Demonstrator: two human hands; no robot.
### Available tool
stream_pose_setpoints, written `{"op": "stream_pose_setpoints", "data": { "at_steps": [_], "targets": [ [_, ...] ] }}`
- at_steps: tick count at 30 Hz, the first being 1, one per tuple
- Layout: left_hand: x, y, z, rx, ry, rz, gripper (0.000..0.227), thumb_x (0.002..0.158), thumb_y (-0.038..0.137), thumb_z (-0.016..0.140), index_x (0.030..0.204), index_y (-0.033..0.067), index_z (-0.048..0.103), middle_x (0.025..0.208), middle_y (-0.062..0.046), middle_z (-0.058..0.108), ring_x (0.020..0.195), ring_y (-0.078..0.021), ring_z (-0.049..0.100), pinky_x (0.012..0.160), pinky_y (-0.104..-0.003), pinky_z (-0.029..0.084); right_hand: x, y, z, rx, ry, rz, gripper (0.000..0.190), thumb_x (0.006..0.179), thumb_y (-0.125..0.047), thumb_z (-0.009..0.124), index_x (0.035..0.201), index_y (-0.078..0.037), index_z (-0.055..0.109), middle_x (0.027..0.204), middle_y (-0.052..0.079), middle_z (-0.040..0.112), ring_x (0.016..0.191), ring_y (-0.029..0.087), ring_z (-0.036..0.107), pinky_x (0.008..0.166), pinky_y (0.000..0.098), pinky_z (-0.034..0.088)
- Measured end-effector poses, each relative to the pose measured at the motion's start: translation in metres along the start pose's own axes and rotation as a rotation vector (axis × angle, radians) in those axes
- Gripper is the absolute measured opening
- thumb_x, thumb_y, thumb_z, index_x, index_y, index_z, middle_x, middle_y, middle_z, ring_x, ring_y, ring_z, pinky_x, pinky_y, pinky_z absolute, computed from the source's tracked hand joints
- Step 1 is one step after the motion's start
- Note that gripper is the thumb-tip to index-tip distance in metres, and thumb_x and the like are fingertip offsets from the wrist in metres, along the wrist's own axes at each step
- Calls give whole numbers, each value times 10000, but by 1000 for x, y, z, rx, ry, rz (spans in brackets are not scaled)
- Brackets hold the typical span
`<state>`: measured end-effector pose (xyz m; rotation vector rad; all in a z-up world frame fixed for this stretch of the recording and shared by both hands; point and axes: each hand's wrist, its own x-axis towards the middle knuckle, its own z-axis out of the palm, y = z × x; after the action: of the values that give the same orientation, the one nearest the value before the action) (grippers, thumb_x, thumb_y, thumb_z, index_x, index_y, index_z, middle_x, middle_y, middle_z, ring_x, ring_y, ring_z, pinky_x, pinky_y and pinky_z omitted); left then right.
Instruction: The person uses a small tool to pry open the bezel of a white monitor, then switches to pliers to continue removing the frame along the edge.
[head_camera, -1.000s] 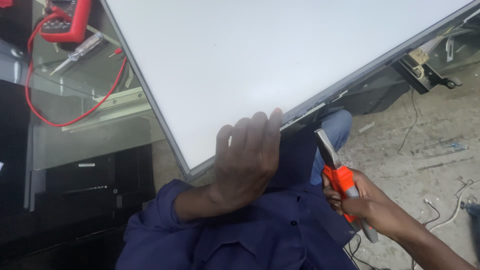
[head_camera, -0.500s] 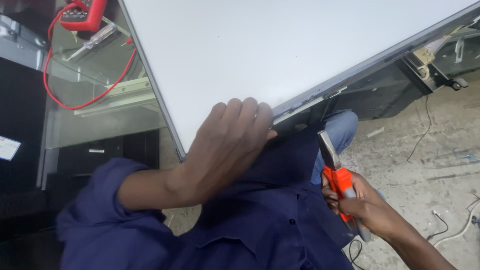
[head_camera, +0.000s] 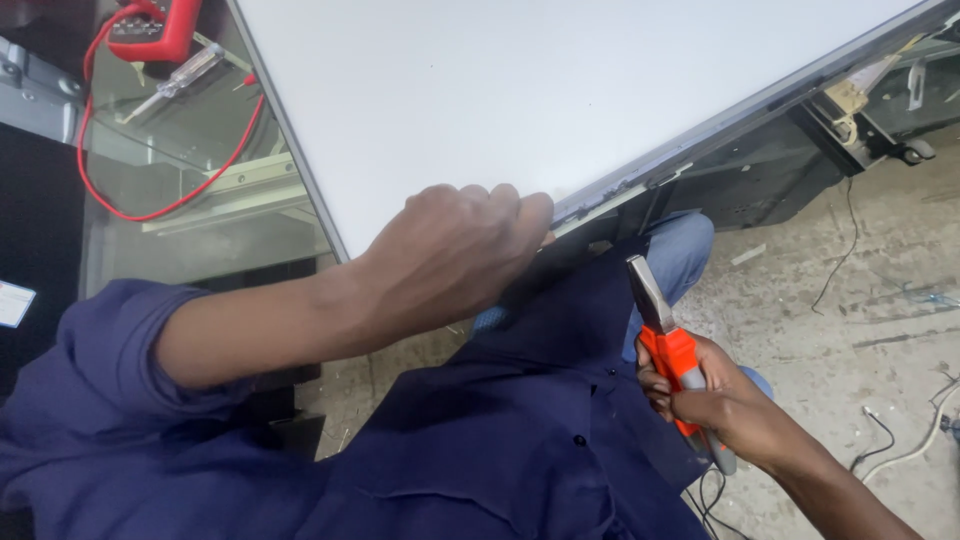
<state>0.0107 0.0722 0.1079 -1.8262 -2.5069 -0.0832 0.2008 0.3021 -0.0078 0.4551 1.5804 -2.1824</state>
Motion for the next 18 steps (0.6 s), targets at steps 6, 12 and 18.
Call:
{"op": "stream_pose_setpoints", "data": {
  "at_steps": [6, 12, 18],
  "targets": [
    [-21, 32, -4, 758, 326, -148, 303, 1020, 433, 580, 844, 229, 442, 772, 50, 420, 672, -118, 410, 574, -263, 308, 3, 3, 3, 23, -8, -10, 333, 608, 112, 478, 921, 38, 565, 717, 92, 429, 597, 198, 416, 549, 332, 347],
    [-20, 51, 27, 720, 488, -303, 280, 989, 367, 557, 1173, 165, 621, 1060, -11, 603, 941, -171, 601, 708, -303, 445, 7, 12, -2, 96, -44, 11, 361, 590, 129, 407, 917, 42, 534, 728, 97, 420, 611, 197, 415, 560, 321, 353],
    [-30, 51, 23, 515, 536, -359, 275, 984, 315, 628, 1187, 129, 613, 1111, -39, 593, 986, -205, 586, 819, -351, 438, 6, 19, -8, 119, -52, 14, 348, 594, 125, 437, 921, 47, 529, 726, 102, 407, 603, 196, 394, 549, 325, 337]
  ]
}}
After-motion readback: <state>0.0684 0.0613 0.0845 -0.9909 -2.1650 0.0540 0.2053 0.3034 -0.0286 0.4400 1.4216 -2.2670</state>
